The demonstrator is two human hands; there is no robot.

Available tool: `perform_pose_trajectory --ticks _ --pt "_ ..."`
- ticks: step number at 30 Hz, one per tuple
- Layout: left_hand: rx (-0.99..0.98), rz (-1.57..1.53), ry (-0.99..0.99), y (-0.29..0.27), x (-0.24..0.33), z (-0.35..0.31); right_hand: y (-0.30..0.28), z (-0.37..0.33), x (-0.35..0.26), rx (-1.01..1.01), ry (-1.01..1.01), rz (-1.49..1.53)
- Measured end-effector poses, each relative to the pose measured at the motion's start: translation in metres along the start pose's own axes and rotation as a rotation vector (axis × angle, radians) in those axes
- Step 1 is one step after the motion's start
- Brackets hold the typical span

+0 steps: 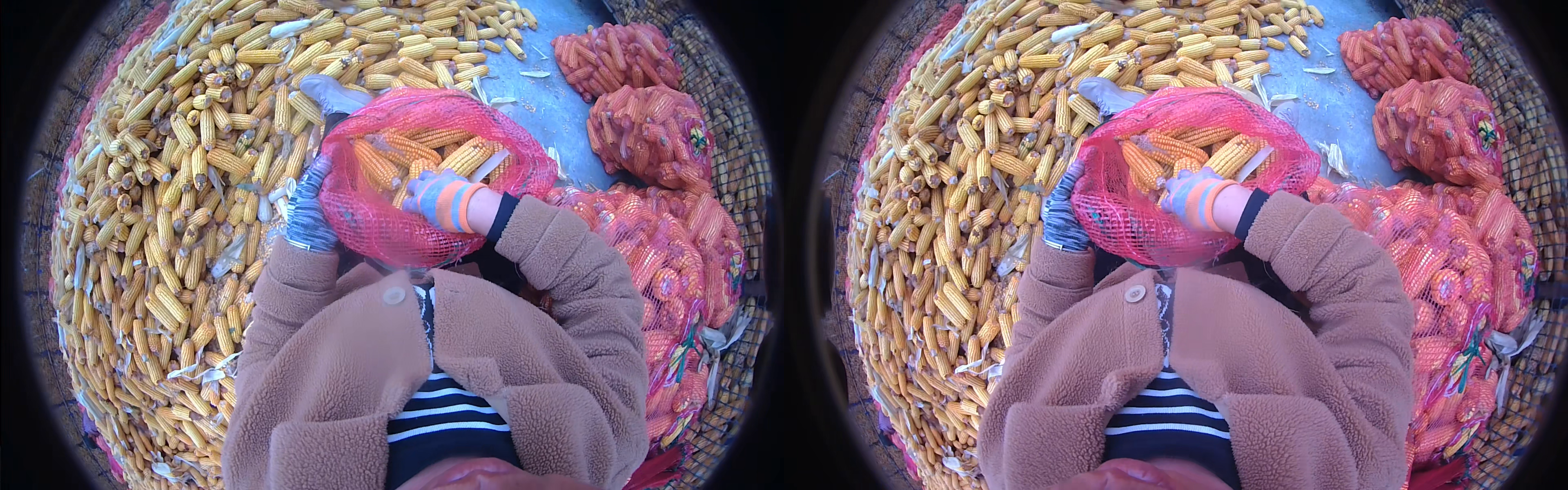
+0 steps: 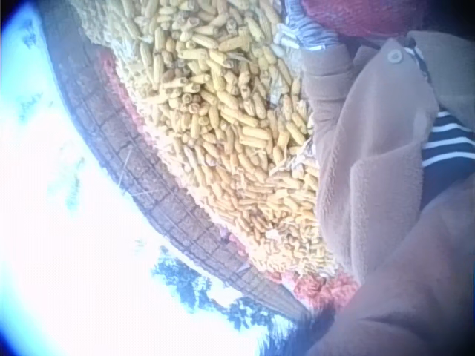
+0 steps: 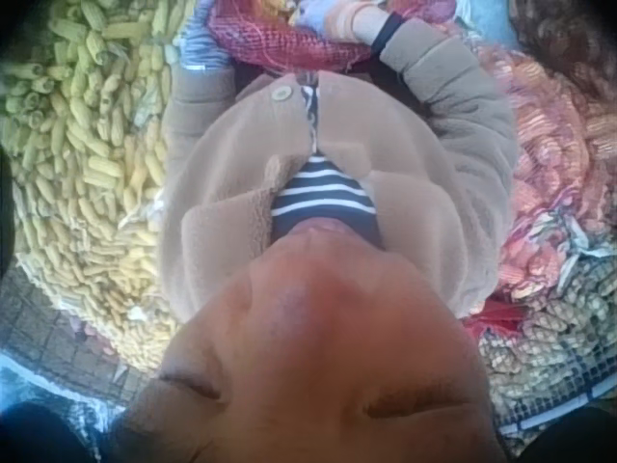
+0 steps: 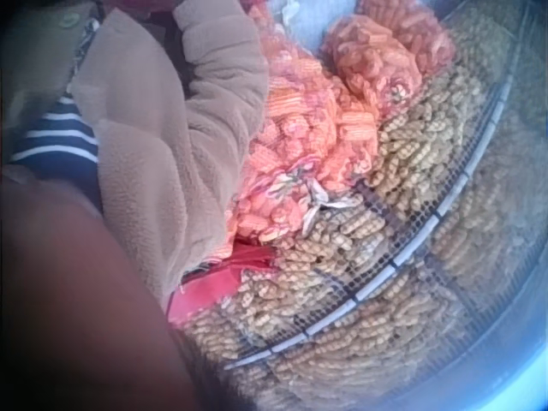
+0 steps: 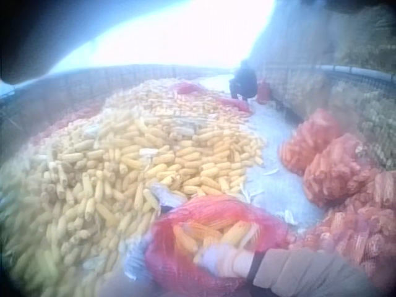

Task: The person sits on the ground and repeatedly picks up dried corn cobs from a large pile, placing them into a red mesh bag. They continue filling the bag with corn cobs throughout the clip.

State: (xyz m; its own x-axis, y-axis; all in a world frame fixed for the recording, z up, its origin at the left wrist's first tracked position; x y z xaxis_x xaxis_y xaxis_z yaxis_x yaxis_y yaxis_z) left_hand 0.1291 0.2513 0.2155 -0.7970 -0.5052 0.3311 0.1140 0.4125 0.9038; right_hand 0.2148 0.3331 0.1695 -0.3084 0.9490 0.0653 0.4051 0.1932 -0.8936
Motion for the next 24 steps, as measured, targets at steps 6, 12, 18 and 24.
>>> perform_pose_trajectory --ticks 6,12,18,24 --pt "-0.012 -0.021 -0.007 -0.005 0.003 0.007 0.005 0.002 0.001 0.079 -0.131 -0.020" --pt "-0.019 -0.053 0.007 -0.011 0.005 0.010 0.010 0.019 0.010 -0.005 0.026 -0.313" --pt "-0.020 -0.074 0.005 -0.007 0.004 0.007 0.008 0.023 0.014 0.153 0.010 -0.378" --pt "-0.012 -0.047 0.044 -0.012 0.012 0.006 -0.007 0.019 0.026 0.279 -0.039 -0.510"
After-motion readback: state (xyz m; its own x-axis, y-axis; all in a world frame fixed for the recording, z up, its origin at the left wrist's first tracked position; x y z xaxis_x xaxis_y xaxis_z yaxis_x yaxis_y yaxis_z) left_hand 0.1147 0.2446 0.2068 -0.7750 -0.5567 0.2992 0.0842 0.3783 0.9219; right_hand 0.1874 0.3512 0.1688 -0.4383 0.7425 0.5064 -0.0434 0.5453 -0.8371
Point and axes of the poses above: each hand's wrist, its own z-axis towards the middle knuckle, its own y-axis out of the palm, x = y × z, the point moved 10 cm from there along z, towards the middle knuckle, and after that the axes turned 15 degrees about -z, right-handed, at the moved point
